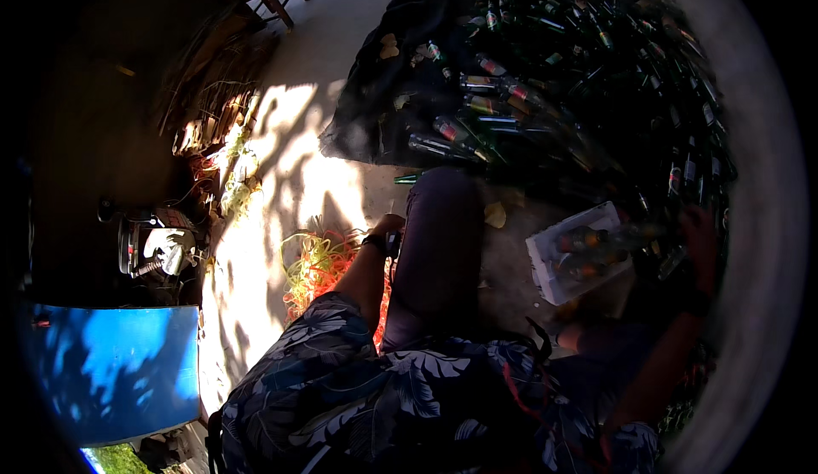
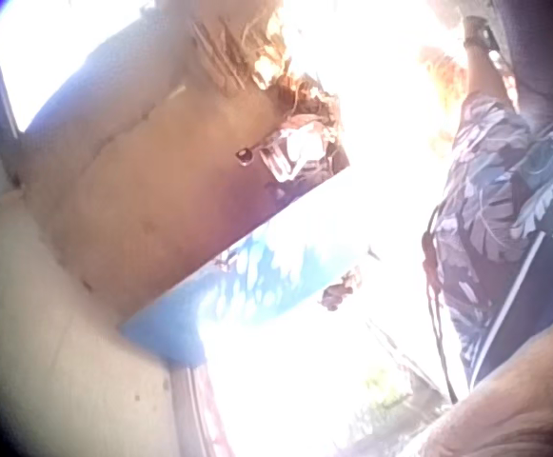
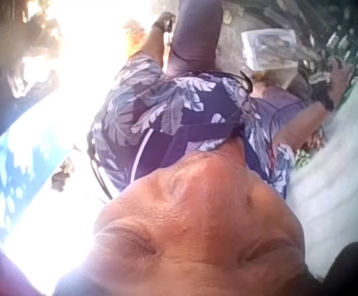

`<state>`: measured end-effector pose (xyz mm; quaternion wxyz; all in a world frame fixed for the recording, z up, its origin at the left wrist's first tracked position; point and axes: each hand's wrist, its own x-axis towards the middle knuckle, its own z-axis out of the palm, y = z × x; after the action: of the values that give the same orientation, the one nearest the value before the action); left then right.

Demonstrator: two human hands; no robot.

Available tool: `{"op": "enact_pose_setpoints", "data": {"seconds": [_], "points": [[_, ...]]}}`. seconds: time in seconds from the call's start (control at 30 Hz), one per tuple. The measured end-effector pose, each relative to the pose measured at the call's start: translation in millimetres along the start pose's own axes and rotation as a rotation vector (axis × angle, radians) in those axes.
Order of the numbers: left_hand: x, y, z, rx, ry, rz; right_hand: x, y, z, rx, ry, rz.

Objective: The person sits on the floor and gathers green glass bottles from a large pile. They place the bottles into a plastic crate and then tie them together with red string to form a bundle.

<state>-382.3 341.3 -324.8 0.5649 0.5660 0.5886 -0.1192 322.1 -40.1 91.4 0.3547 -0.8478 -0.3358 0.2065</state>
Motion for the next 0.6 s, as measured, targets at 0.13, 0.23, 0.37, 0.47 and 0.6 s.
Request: {"op": "enact_pose_setpoints", "data": {"seconds": [0.13,0.23,0.37,0.47,0.6], "points": [[-15.8,75.1,59.9,-0.430,-0.046,0.003,-39.7,-20.5,-15.6,-0.152,0.067,0.048],[-43.8,117.5,54.9,-0.790,-0.144,0.003,-39.8,-24.3,-7.2,-0.037,0.082,0.008],[-40.4,164.9,51.0,-1.169,-0.273,-0.016,-30.5,-11.4,-9.6,-0.042,0.092,0.030],[0.0,189.6,34.2,-0.956,-0.333,0.081,-28.6,-9.9,-16.3,-0.086,0.076,0.062],[71.9,171.7,-94.4,-0.219,-0.340,0.551,4.4,-12.9,-0.1,0.051,0.003,-0.034]]}}
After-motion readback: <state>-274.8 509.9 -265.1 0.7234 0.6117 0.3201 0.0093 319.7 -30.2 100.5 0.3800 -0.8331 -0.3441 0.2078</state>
